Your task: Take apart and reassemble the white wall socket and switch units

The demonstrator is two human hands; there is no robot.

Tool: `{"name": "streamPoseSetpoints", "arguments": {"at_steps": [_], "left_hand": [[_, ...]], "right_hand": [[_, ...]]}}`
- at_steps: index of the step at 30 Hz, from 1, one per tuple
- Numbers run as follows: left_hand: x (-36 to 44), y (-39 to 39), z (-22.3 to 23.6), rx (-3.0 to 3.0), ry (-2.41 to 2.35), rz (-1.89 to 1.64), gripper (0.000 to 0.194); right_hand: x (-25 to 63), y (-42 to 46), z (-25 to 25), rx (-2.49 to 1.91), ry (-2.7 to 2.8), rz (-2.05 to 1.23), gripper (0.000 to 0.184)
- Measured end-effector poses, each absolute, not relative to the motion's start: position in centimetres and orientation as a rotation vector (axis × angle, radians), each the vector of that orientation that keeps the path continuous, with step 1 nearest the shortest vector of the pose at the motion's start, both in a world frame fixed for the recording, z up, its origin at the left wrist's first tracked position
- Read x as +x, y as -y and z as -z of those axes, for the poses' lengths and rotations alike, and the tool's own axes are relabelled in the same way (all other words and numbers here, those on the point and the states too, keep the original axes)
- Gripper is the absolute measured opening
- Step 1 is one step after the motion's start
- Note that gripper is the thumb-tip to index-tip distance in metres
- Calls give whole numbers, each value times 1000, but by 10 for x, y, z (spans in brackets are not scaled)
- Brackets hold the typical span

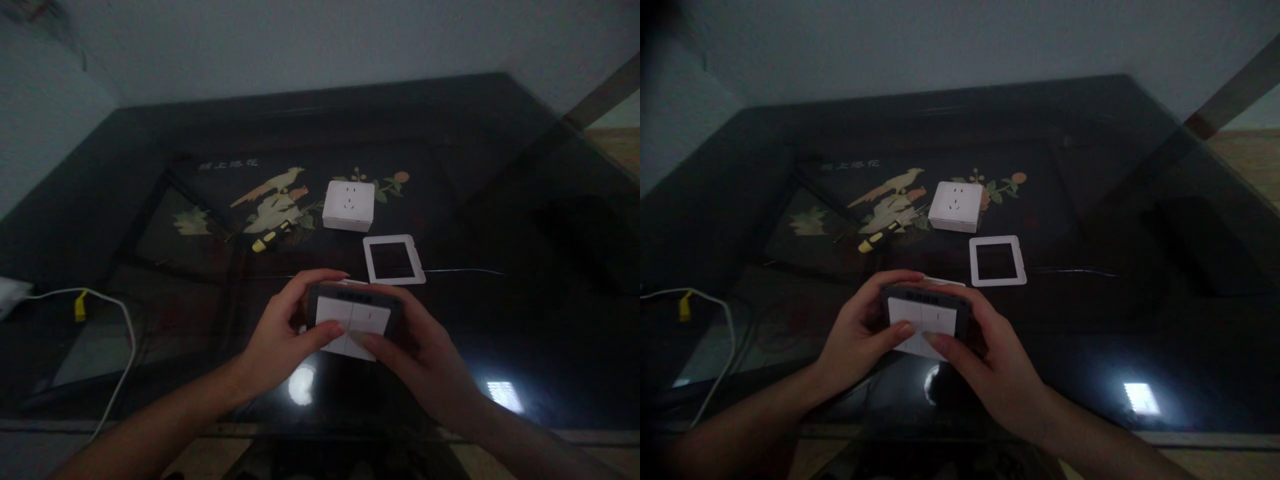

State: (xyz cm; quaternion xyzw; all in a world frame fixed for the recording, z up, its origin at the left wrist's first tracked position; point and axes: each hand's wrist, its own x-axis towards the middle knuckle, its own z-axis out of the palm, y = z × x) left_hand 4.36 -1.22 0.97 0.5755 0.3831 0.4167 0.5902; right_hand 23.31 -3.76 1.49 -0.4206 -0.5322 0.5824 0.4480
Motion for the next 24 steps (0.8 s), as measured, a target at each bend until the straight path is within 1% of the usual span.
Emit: {"name": "streamPoseSetpoints", "arguments": {"at_steps": [2, 4, 7, 9, 12, 14, 15, 17, 19, 20, 21, 22, 24], "left_hand": [[42, 13, -11, 1318, -841, -909, 57], [42, 14, -11, 1287, -830, -839, 67], [44, 15, -10, 1228, -846, -796, 69], [46, 14, -10, 1196, -847, -807, 72], [47, 11, -10, 1178, -863, -867, 79], [42, 4, -14, 1191, -898, -926, 77], [38, -1, -16, 1201, -928, -961, 74], [25, -14, -21, 1221, -1011, -1022, 68], [7, -30, -22, 1207, -1094, -1044, 72], [-4, -37, -22, 1192, -1132, -1034, 74], [-15, -45, -19, 1198, -1174, -1036, 74], [-26, -51, -16, 1219, -1231, -1055, 73], [-48, -60, -8, 1276, -1373, -1066, 76]], "right_hand": [[234, 37, -15, -1068, 1237, -1465, 33], [236, 37, -14, -1094, 1175, -1486, 31], [237, 37, -12, -1093, 1150, -1531, 30], [237, 38, -10, -1073, 1169, -1571, 34], [240, 36, -7, -1104, 1261, -1567, 47], [246, 32, -5, -1158, 1348, -1448, 51], [251, 29, -4, -1187, 1395, -1357, 49], [261, 24, -3, -1231, 1501, -1127, 37], [272, 21, -1, -1266, 1648, -904, 27], [276, 20, 1, -1278, 1738, -825, 25], [278, 20, 3, -1281, 1837, -781, 26], [280, 20, 6, -1278, 1944, -770, 30], [278, 23, 13, -1263, 2160, -794, 50]]}}
